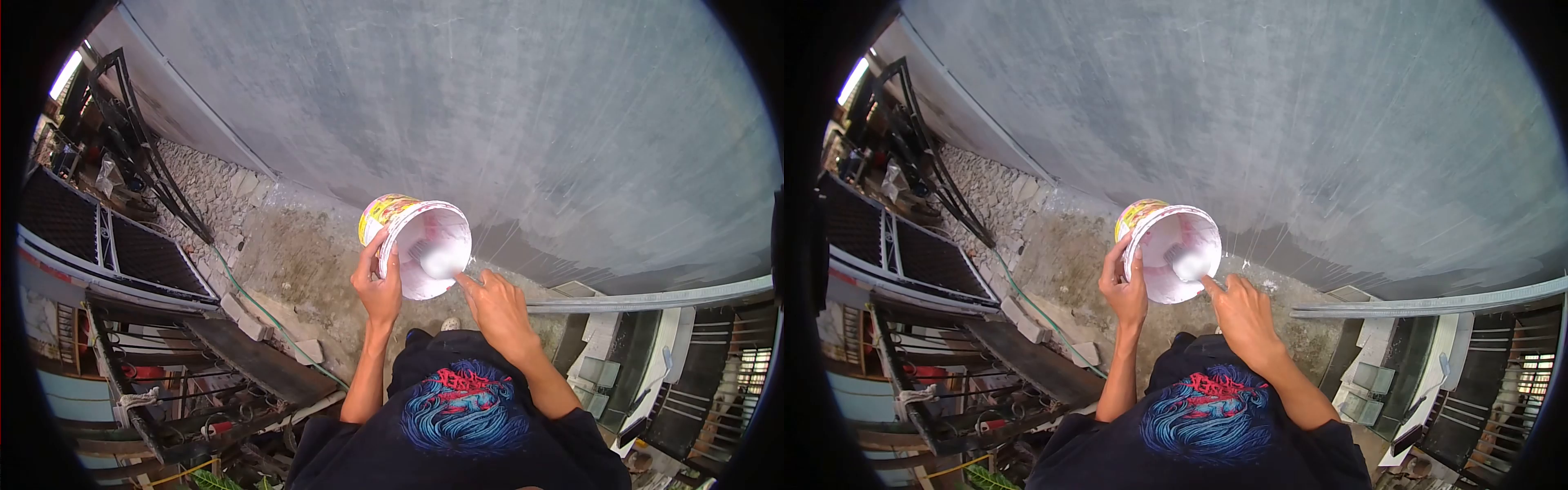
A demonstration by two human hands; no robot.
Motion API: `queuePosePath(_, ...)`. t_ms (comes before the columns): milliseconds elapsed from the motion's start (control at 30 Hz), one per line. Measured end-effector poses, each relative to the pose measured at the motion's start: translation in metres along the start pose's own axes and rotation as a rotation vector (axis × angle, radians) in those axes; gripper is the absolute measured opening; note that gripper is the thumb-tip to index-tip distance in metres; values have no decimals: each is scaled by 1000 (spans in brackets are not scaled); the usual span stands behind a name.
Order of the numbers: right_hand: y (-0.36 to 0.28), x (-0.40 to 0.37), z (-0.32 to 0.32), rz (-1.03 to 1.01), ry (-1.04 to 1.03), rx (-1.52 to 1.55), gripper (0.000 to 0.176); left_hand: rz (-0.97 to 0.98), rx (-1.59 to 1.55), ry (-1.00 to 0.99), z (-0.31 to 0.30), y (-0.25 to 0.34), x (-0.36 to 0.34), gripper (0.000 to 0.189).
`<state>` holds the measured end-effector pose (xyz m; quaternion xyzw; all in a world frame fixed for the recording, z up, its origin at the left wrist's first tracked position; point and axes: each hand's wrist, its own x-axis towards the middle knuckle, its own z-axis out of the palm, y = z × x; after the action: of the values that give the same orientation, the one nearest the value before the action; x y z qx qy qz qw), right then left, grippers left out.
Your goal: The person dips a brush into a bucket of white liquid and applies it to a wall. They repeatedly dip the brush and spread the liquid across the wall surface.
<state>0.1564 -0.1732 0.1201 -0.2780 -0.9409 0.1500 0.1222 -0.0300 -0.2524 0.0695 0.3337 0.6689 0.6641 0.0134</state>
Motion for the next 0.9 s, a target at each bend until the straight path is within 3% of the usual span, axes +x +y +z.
queuePosePath(133,-2,1,8,-28,-30,-34,35,118,74,2,-4,-3,-8,29)
queuePosePath(567,2,-8,1,-28,-62,-1,34,149,121,60,0,-1,-16,35)
queuePosePath(667,7,-14,-8,-33,-99,-1,43,197,164,79,5,1,-18,34)
queuePosePath(733,17,-23,-15,-15,-94,107,36,39,172,85,11,6,-23,31)
queuePosePath(900,59,-43,-23,176,-99,444,29,-133,14,162,30,-2,-32,26)
